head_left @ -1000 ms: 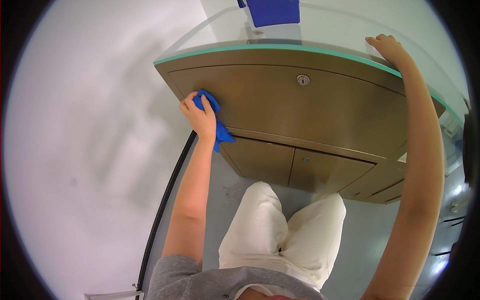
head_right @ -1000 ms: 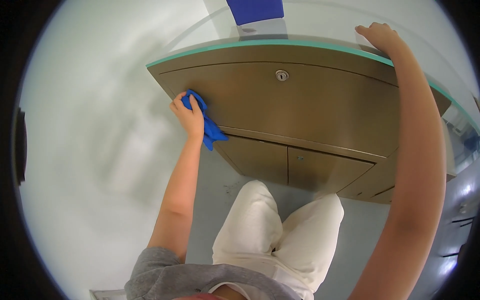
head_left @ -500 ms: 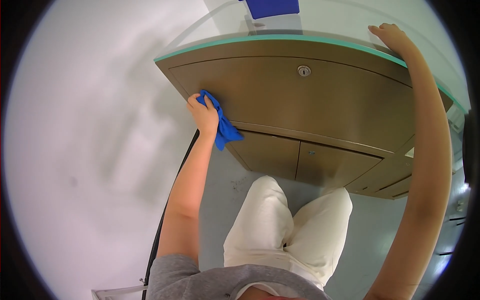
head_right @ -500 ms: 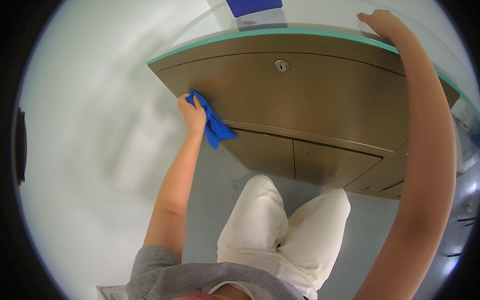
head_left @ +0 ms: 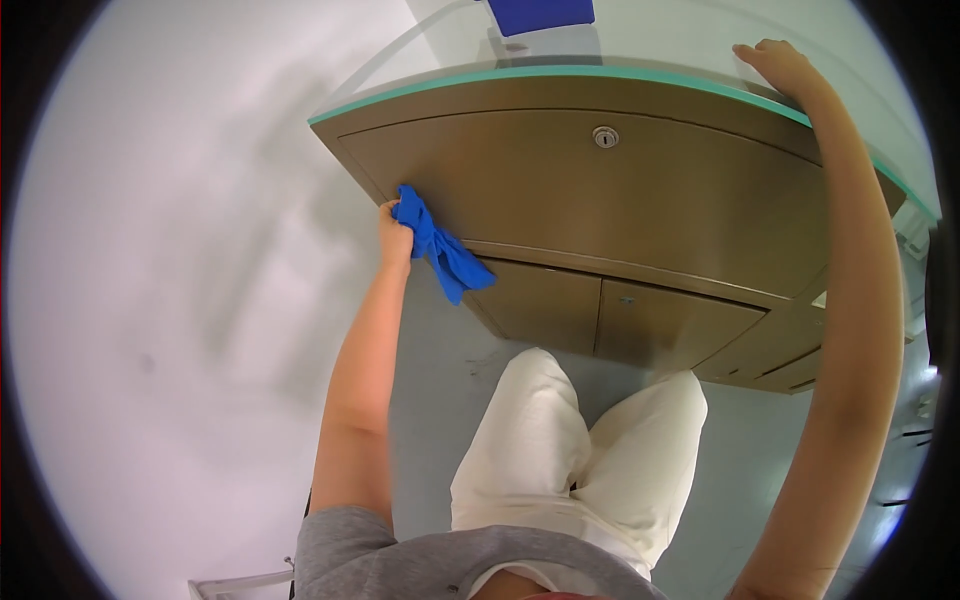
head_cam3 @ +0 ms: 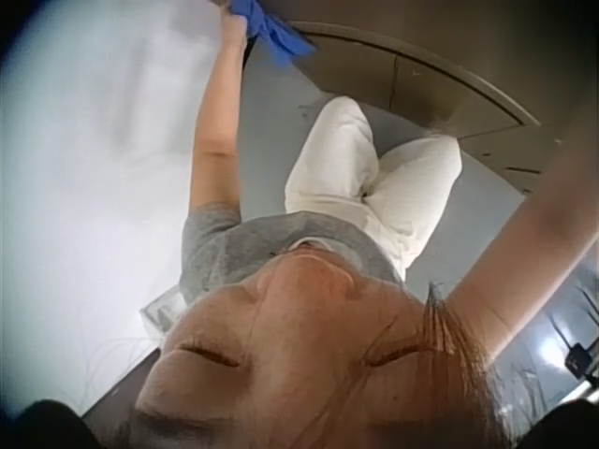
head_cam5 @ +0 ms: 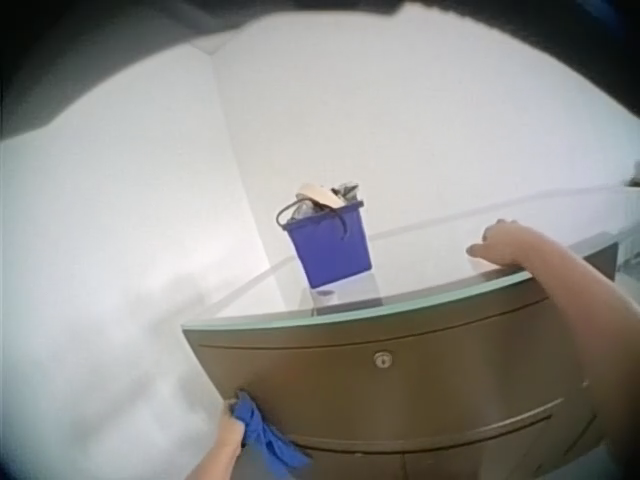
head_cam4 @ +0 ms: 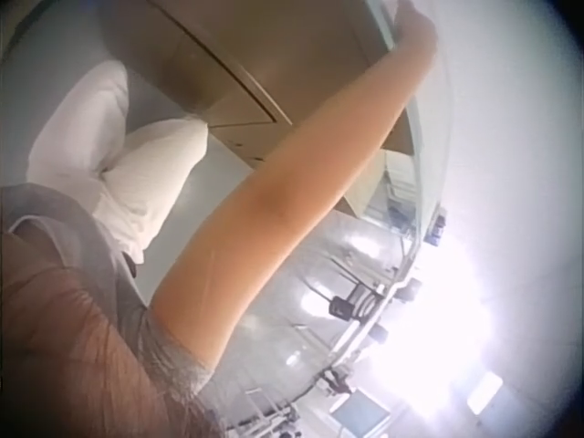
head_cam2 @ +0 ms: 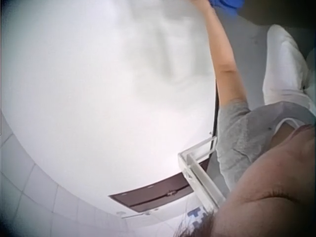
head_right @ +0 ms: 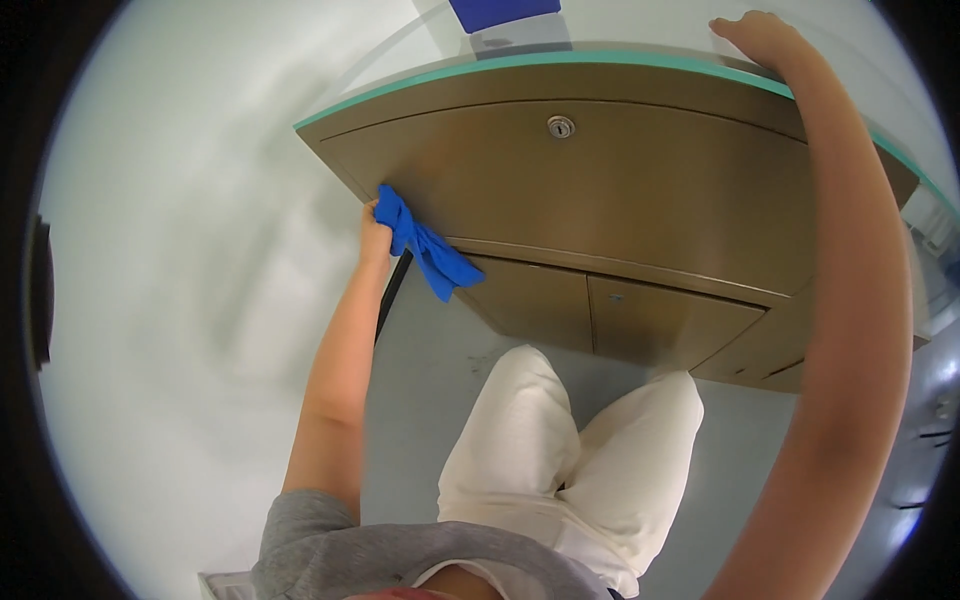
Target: Cleaning a glass counter and cabinet using a blue cloth and spray bottle.
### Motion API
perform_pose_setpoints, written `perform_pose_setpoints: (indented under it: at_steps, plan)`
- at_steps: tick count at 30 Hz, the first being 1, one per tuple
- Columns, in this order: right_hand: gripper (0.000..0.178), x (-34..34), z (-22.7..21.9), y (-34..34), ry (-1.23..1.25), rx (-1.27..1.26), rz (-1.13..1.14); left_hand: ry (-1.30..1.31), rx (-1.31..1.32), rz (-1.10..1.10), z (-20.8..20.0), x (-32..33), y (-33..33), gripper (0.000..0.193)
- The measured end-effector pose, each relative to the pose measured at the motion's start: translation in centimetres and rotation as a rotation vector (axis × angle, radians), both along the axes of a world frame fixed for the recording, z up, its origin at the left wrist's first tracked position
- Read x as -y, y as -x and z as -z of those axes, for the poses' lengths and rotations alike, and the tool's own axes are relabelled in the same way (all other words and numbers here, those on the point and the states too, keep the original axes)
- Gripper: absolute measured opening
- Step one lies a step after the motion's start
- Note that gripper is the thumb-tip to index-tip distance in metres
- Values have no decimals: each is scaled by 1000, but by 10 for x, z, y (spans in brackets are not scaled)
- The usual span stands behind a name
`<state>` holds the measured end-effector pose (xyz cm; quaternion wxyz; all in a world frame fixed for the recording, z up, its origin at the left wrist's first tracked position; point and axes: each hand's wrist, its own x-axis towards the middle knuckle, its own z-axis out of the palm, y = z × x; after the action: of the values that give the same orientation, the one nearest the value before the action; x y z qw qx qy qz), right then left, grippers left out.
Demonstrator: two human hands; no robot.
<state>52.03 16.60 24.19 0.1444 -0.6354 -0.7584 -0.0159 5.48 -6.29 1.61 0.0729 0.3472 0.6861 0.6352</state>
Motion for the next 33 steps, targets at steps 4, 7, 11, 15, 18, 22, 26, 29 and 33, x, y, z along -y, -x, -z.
perform_pose_setpoints:
  at_steps: [4,7,11,15,18,22,26,29,33]
  plan:
    - [66,5,1,4,-12,-54,-40,84,108,-73,-22,1,9,41]
    - [68,0,1,-4,-4,-47,-33,-13,117,-132,-29,-7,-11,43]
    - [63,0,-2,0,4,-81,-35,-110,186,-193,-10,-7,9,45]
    - [63,-3,0,0,17,-63,-33,-119,138,-265,-14,-6,-5,46]
    - [69,-3,-1,-4,-8,-5,-43,8,-248,-323,-26,-10,-10,44]
    - [68,1,1,-1,-6,5,-20,-148,121,-240,-10,-12,2,49]
    - [66,-2,-1,3,13,8,-12,-77,222,-201,-6,-3,13,46]
    - [65,-1,-4,1,54,4,-1,-17,-15,-292,-12,-6,7,42]
    - [66,3,0,2,11,25,36,-111,227,-210,-19,-9,-1,44]
